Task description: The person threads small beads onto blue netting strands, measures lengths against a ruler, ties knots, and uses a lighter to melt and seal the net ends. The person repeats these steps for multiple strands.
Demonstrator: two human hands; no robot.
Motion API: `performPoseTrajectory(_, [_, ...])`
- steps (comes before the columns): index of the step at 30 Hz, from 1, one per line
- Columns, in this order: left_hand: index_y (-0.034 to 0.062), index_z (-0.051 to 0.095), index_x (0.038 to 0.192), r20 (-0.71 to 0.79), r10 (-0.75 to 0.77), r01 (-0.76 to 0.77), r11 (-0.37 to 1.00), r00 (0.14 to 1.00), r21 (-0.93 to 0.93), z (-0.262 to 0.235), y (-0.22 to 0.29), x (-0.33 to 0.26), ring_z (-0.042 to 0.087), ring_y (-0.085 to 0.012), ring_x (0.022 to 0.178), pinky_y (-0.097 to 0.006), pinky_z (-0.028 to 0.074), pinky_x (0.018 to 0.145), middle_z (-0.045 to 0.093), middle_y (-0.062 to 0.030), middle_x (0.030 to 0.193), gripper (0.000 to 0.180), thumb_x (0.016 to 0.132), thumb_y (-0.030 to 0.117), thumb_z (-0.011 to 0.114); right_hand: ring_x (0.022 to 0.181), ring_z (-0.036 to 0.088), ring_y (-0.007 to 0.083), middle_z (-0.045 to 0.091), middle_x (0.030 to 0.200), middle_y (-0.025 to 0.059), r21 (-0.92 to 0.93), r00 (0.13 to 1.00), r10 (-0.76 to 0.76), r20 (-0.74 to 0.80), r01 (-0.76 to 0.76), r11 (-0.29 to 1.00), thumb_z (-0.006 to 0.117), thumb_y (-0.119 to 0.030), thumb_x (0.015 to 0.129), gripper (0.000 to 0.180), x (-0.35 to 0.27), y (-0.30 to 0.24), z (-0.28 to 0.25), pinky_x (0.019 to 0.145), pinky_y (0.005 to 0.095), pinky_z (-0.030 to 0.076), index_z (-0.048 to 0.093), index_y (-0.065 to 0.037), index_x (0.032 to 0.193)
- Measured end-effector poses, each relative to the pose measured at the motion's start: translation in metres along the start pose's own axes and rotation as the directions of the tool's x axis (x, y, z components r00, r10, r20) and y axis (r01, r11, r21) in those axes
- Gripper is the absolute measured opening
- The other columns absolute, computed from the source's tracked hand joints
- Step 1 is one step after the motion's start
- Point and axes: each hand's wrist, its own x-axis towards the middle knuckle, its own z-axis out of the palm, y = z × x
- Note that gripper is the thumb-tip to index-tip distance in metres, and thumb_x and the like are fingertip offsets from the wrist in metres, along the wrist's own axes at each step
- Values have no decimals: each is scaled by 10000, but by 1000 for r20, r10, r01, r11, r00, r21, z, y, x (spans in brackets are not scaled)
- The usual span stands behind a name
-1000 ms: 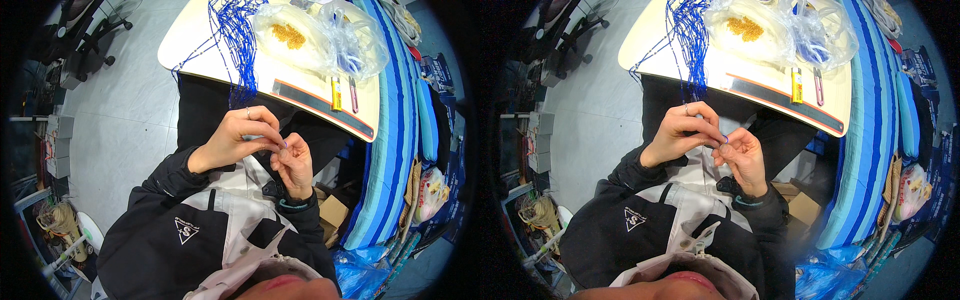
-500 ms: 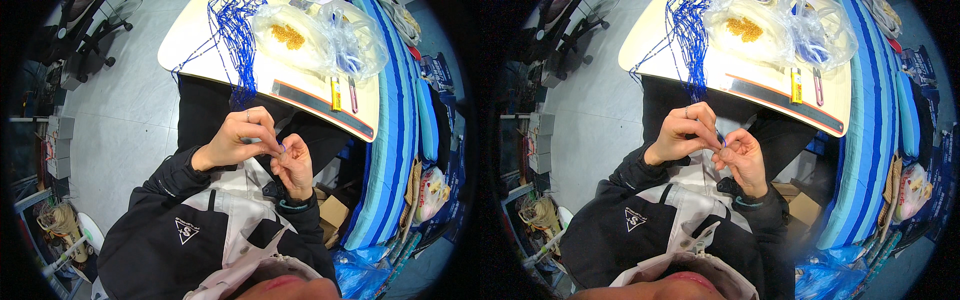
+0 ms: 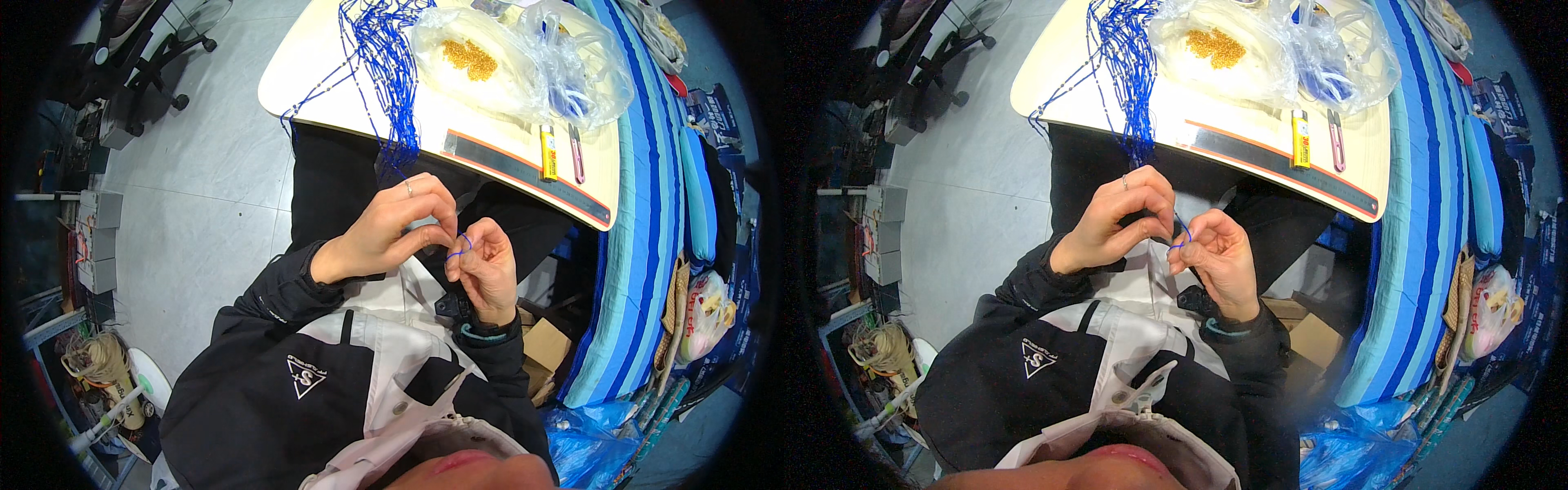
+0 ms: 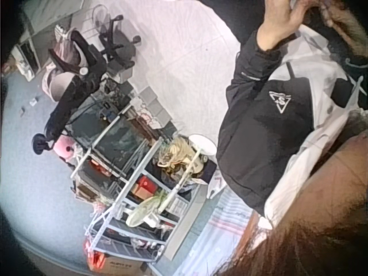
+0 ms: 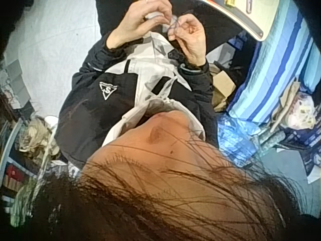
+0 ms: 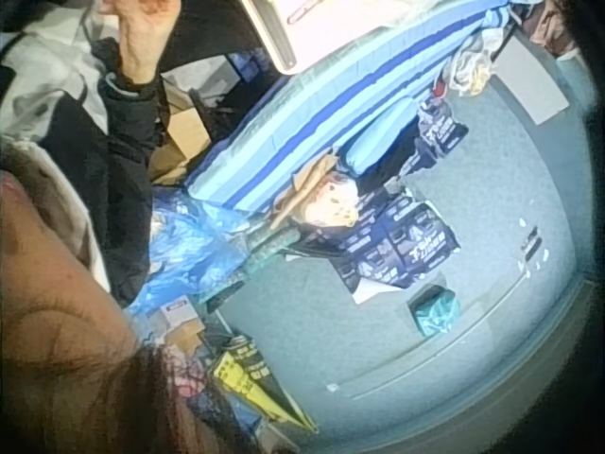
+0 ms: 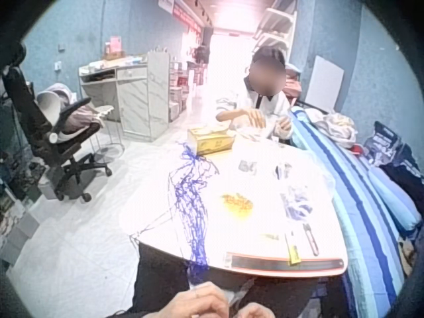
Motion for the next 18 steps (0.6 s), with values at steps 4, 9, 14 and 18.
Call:
performPoseTrajectory(4, [6,679,835,11,-1,1,1000,1000,-26,2,0,0,596,-179,809,-284,470,697,605,-68,859,155,698,-25,744,730,703,216,663,819,144,5,1000,11,-22,-11,1000,684,-3,868,175,-2,0,1,627,320,617,544,5,973])
performPoseTrajectory(9, [11,705,817,43,-79,85,986,996,-144,2,-2,0,597,-170,796,-276,464,693,627,-59,841,120,712,-12,759,731,710,225,666,819,152,-6,999,31,-32,-32,999,683,10,863,166,-1,-2,0,613,316,619,551,5,963])
performPoseTrajectory(14, [17,694,818,90,-210,227,939,973,-257,3,-2,-2,561,-143,782,-263,440,699,619,-47,843,77,766,4,749,733,711,218,677,828,153,-51,999,29,-22,-30,998,677,23,861,164,0,-3,-2,621,308,618,555,-1,968])
performPoseTrajectory(18, [12,642,834,106,-307,325,873,946,-363,6,0,-3,532,-129,804,-262,423,725,587,-38,855,89,810,30,725,754,711,206,683,851,144,-65,1000,-10,-4,10,998,675,16,867,160,2,-2,-3,680,309,617,556,-3,971])
